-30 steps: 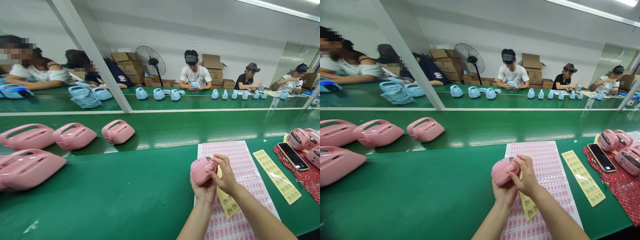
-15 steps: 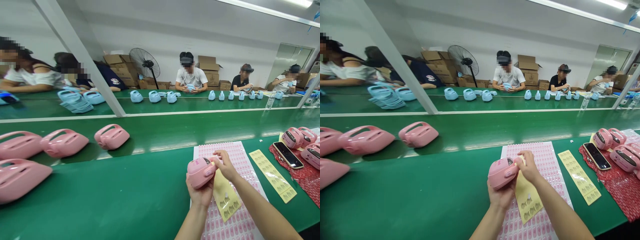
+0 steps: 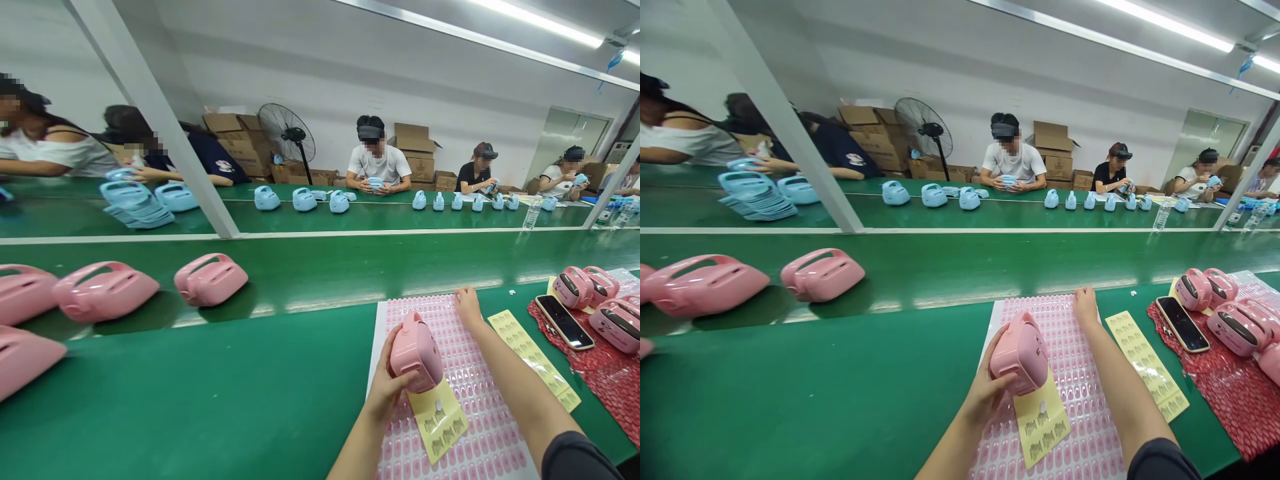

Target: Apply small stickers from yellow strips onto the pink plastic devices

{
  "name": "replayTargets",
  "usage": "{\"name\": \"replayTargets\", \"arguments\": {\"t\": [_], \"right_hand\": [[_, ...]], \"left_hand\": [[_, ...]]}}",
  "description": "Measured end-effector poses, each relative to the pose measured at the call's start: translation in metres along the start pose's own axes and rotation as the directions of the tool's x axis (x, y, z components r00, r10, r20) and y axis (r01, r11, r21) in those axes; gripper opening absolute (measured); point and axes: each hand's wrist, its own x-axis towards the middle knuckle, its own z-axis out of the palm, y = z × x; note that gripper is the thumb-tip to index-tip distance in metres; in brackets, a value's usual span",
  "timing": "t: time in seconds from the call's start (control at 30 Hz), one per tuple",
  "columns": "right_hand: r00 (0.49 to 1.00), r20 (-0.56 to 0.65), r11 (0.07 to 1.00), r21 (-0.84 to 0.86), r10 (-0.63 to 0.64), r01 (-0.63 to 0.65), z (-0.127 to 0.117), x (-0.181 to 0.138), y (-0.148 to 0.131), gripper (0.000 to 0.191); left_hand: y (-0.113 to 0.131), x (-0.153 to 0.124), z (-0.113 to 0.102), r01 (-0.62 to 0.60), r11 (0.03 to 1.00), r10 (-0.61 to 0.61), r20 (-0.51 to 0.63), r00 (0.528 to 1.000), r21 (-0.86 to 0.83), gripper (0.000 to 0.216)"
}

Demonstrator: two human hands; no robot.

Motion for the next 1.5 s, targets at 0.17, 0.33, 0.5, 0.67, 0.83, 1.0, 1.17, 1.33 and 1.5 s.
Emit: {"name": "replayTargets", "arguments": {"t": [0.17, 0.33, 0.5, 0.67, 0.83, 1.0, 1.17, 1.33, 1.5], "right_hand": [[0.997, 0.07, 0.997, 0.074, -0.02, 0.015, -0.014, -0.011, -0.018, 0.011], [0.882, 0.433, 0.969, 0.228, -0.184, 0.091, -0.039, -0.042, -0.062, 0.007], [0.772, 0.613, 0.978, 0.201, -0.17, 0.056, -0.057, -0.065, -0.093, 0.003], [0.756, 0.642, 0.984, 0.179, -0.126, 0.012, -0.061, -0.071, -0.098, 0.005], [0.754, 0.649, 0.988, 0.157, -0.101, -0.003, -0.062, -0.07, -0.099, 0.004], [0.766, 0.633, 0.993, 0.091, -0.113, 0.071, -0.061, -0.072, -0.103, 0.005], [0.759, 0.635, 0.989, 0.076, -0.144, 0.125, -0.063, -0.075, -0.105, 0.008], [0.747, 0.647, 0.987, 0.058, -0.152, 0.151, -0.065, -0.076, -0.108, 0.01], [0.745, 0.645, 0.984, 0.066, -0.17, 0.168, -0.065, -0.077, -0.108, 0.011]], "left_hand": [[0.001, 0.0, 0.0, -0.052, 0.979, 0.037, 0.076, 0.996, 0.198, 0.077], [0.005, 0.001, 0.0, -0.1, 0.861, -0.041, 0.265, 0.963, 0.499, 0.078], [0.006, -0.002, -0.003, -0.175, 0.744, -0.1, 0.366, 0.925, 0.645, 0.079], [0.004, -0.002, -0.005, -0.219, 0.698, -0.106, 0.401, 0.91, 0.682, 0.079], [0.004, -0.002, -0.005, -0.252, 0.682, -0.098, 0.427, 0.899, 0.686, 0.079], [0.006, -0.004, -0.004, -0.256, 0.69, -0.098, 0.438, 0.894, 0.677, 0.078], [0.008, -0.005, -0.004, -0.283, 0.681, -0.085, 0.458, 0.885, 0.675, 0.077], [0.01, -0.006, -0.002, -0.302, 0.677, -0.077, 0.473, 0.878, 0.671, 0.078], [0.012, -0.007, -0.001, -0.291, 0.679, -0.089, 0.469, 0.879, 0.674, 0.079]]}}
